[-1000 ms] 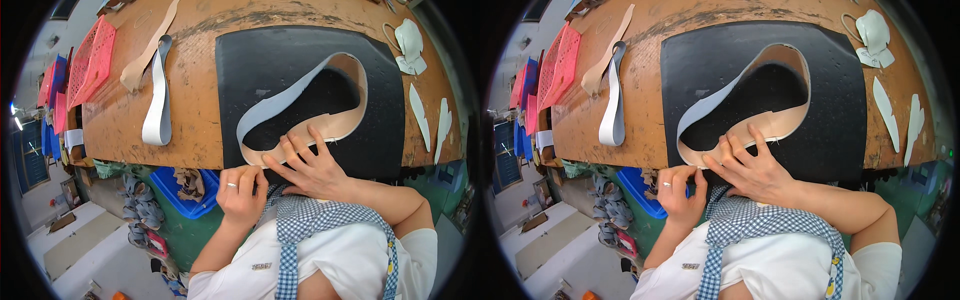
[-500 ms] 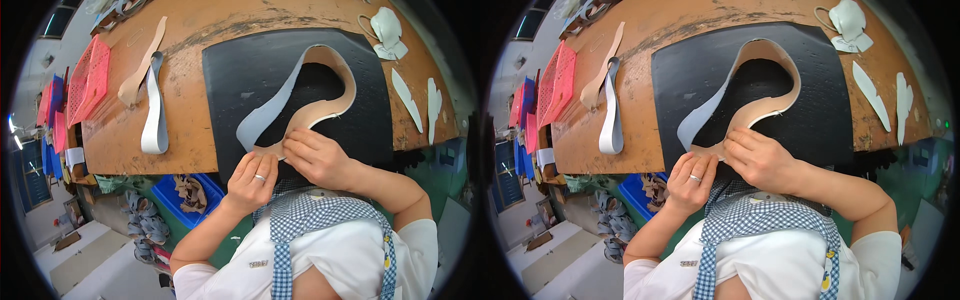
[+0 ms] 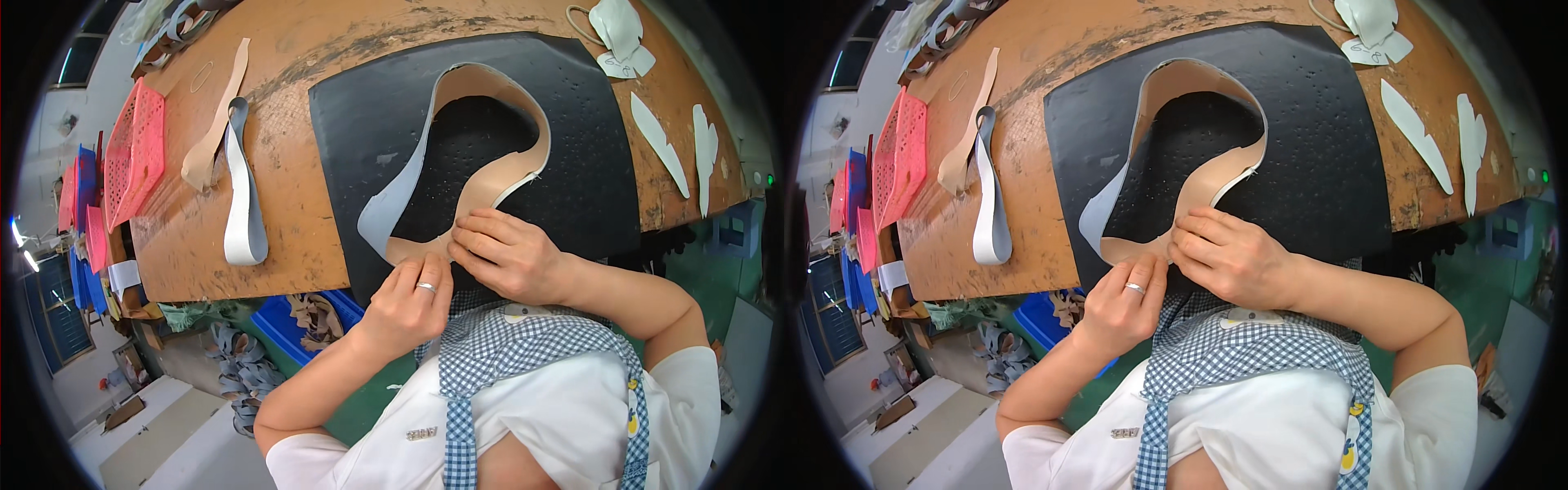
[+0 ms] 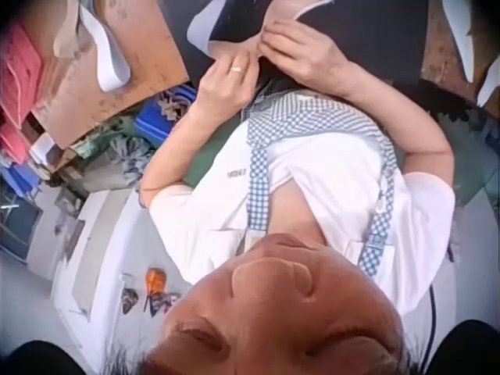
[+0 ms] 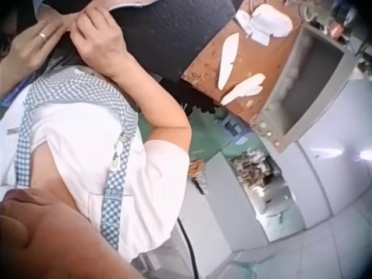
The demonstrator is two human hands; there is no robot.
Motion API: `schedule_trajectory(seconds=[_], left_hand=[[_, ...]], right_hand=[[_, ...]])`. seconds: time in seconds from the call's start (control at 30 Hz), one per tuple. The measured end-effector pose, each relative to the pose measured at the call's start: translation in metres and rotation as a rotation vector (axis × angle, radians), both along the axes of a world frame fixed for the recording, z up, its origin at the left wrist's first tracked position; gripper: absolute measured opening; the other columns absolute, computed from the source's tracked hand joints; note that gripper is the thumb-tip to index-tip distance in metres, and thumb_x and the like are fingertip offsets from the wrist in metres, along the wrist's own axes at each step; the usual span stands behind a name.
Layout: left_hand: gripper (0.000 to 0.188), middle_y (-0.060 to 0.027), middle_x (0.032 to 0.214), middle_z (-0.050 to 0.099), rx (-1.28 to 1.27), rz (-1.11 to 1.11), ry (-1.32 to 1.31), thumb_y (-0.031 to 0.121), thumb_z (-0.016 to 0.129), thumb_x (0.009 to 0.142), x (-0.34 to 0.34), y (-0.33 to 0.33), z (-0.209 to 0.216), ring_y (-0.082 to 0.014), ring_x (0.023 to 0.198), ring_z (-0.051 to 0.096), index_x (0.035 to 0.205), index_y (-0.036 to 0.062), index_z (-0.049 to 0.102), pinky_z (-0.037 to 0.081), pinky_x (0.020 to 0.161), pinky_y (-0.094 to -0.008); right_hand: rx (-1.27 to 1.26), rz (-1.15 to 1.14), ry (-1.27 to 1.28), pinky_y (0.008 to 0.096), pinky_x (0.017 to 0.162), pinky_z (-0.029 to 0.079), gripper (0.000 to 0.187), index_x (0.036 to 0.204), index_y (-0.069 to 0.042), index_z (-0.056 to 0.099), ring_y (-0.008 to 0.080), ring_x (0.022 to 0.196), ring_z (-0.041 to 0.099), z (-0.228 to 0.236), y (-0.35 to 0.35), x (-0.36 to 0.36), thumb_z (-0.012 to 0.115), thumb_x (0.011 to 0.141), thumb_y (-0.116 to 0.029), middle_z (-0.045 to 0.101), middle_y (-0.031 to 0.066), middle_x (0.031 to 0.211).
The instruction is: Manually aligning and pressing together lining materials and leather shoe upper components at a workstation.
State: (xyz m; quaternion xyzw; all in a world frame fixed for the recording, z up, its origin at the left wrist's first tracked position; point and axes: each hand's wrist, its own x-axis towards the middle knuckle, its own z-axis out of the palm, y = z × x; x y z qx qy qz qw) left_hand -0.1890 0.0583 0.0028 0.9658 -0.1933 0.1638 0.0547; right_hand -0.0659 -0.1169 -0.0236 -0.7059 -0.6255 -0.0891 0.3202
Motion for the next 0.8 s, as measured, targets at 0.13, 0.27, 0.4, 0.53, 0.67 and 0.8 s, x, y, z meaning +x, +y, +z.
schedule_trajectory(seconds=[0.13, 0.27, 0.4, 0.53, 0.67, 0.8], left_hand=[[0.026, -0.0144, 0.088, 0.061, 0.081, -0.053, -0.009, 0.004, 0.064, 0.067, 0.007, 0.000, 0.000, -0.0235, 0.075, 0.060, 0.089, -0.0069, 0.068, 0.054, 0.067, -0.0299], [0.025, -0.0150, 0.087, 0.060, -0.016, -0.018, -0.014, 0.005, 0.063, 0.066, 0.008, 0.002, -0.004, -0.0233, 0.073, 0.060, 0.087, -0.0068, 0.068, 0.053, 0.064, -0.0303], [0.021, -0.0108, 0.085, 0.063, -0.344, 0.203, -0.005, -0.005, 0.072, 0.069, 0.012, 0.004, -0.007, -0.0246, 0.071, 0.064, 0.089, 0.0000, 0.065, 0.052, 0.059, -0.0309], [0.017, -0.0095, 0.085, 0.064, -0.960, 0.600, 0.061, -0.008, 0.072, 0.075, 0.010, 0.008, -0.004, -0.0186, 0.071, 0.066, 0.087, -0.0003, 0.063, 0.054, 0.060, -0.0279], [0.025, -0.0133, 0.095, 0.064, -0.673, 0.403, 0.020, -0.008, 0.074, 0.073, 0.003, -0.001, -0.009, -0.0246, 0.077, 0.067, 0.094, -0.0024, 0.063, 0.056, 0.068, -0.0300], [0.041, -0.0159, 0.104, 0.063, -0.473, 0.261, -0.048, 0.000, 0.081, 0.069, 0.004, 0.001, -0.008, -0.0305, 0.089, 0.064, 0.105, -0.0031, 0.062, 0.056, 0.081, -0.0417]], right_hand=[[-0.011, -0.013, 0.000, 0.0419, 0.090, 0.057, 0.026, 0.095, 0.002, 0.071, 0.0297, 0.100, 0.067, 0.001, -0.001, 0.000, 0.071, 0.070, -0.007, 0.068, 0.0149, 0.103], [-0.015, -0.020, -0.016, 0.0422, 0.091, 0.057, 0.024, 0.095, 0.002, 0.071, 0.0294, 0.101, 0.067, 0.003, -0.001, 0.000, 0.069, 0.073, -0.008, 0.068, 0.0145, 0.103], [-0.046, 0.003, -0.053, 0.0430, 0.093, 0.056, 0.025, 0.096, 0.002, 0.072, 0.0293, 0.103, 0.066, 0.003, -0.002, 0.001, 0.067, 0.074, -0.010, 0.068, 0.0143, 0.104], [-0.053, -0.008, -0.082, 0.0436, 0.095, 0.055, 0.028, 0.099, 0.002, 0.072, 0.0295, 0.104, 0.066, 0.001, -0.004, 0.000, 0.067, 0.074, -0.010, 0.068, 0.0145, 0.105], [-0.071, 0.011, -0.066, 0.0438, 0.096, 0.055, 0.029, 0.100, 0.002, 0.072, 0.0298, 0.105, 0.066, 0.001, -0.005, 0.000, 0.066, 0.075, -0.011, 0.068, 0.0147, 0.106], [-0.059, -0.006, -0.057, 0.0438, 0.095, 0.055, 0.029, 0.100, 0.001, 0.072, 0.0299, 0.105, 0.066, -0.001, -0.005, -0.001, 0.066, 0.075, -0.012, 0.068, 0.0148, 0.107]])
